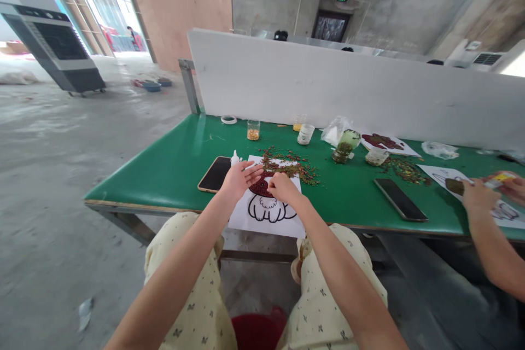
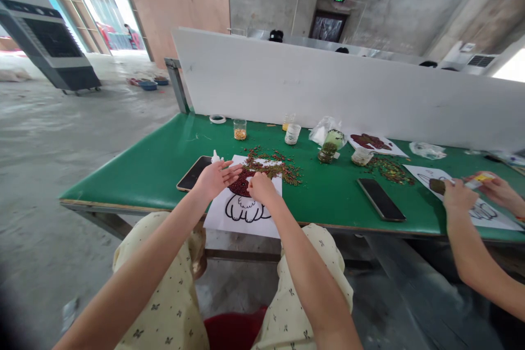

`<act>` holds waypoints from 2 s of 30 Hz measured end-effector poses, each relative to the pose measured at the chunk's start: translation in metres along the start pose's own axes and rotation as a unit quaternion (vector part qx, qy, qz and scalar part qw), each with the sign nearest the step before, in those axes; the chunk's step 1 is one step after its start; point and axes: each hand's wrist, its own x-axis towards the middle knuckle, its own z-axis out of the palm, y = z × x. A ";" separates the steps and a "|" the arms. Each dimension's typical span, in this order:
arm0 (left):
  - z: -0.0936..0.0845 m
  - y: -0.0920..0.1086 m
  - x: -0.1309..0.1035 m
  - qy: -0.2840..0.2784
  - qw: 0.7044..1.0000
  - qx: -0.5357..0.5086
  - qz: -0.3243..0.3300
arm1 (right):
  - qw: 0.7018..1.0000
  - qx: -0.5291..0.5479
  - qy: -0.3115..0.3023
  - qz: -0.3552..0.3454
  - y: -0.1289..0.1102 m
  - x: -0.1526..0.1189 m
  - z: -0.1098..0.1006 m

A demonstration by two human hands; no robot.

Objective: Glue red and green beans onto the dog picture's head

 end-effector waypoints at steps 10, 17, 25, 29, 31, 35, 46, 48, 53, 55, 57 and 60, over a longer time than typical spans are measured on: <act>0.001 0.001 -0.002 0.002 1.000 0.008 0.007 | 1.000 0.002 0.000 0.003 0.000 -0.002 -0.004; 0.002 0.001 -0.003 -0.001 1.000 0.011 0.008 | 1.000 0.005 -0.002 0.008 -0.002 -0.003 -0.005; 0.002 0.002 -0.003 0.005 1.000 0.016 0.000 | 1.000 0.018 0.024 -0.008 0.000 -0.002 -0.005; 0.002 0.000 -0.003 0.005 1.000 0.014 0.007 | 1.000 0.009 0.021 -0.005 -0.001 -0.002 -0.003; 0.002 0.000 -0.003 0.001 1.000 0.016 0.007 | 1.000 0.009 0.022 -0.008 -0.001 -0.002 -0.002; 0.002 0.007 -0.005 0.021 0.991 0.069 0.111 | 0.999 0.026 0.042 -0.003 0.000 -0.002 -0.005; -0.036 0.049 0.015 0.138 0.843 0.429 0.294 | 0.978 0.053 0.194 0.052 0.014 -0.005 -0.017; -0.043 0.050 0.027 0.139 0.821 0.494 0.249 | 0.978 0.053 0.197 0.046 0.015 -0.007 -0.018; -0.046 0.042 0.041 0.082 0.715 0.670 0.182 | 0.977 0.062 0.195 0.061 0.017 -0.011 -0.021; -0.042 0.038 0.042 0.087 0.654 0.732 0.167 | 0.977 0.057 0.197 0.061 0.016 -0.013 -0.020; -0.038 0.034 0.042 0.103 0.621 0.760 0.161 | 0.979 0.044 0.193 0.049 0.014 -0.014 -0.016; -0.032 0.030 0.042 0.124 0.615 0.758 0.180 | 0.984 0.028 0.172 0.022 0.008 -0.015 -0.009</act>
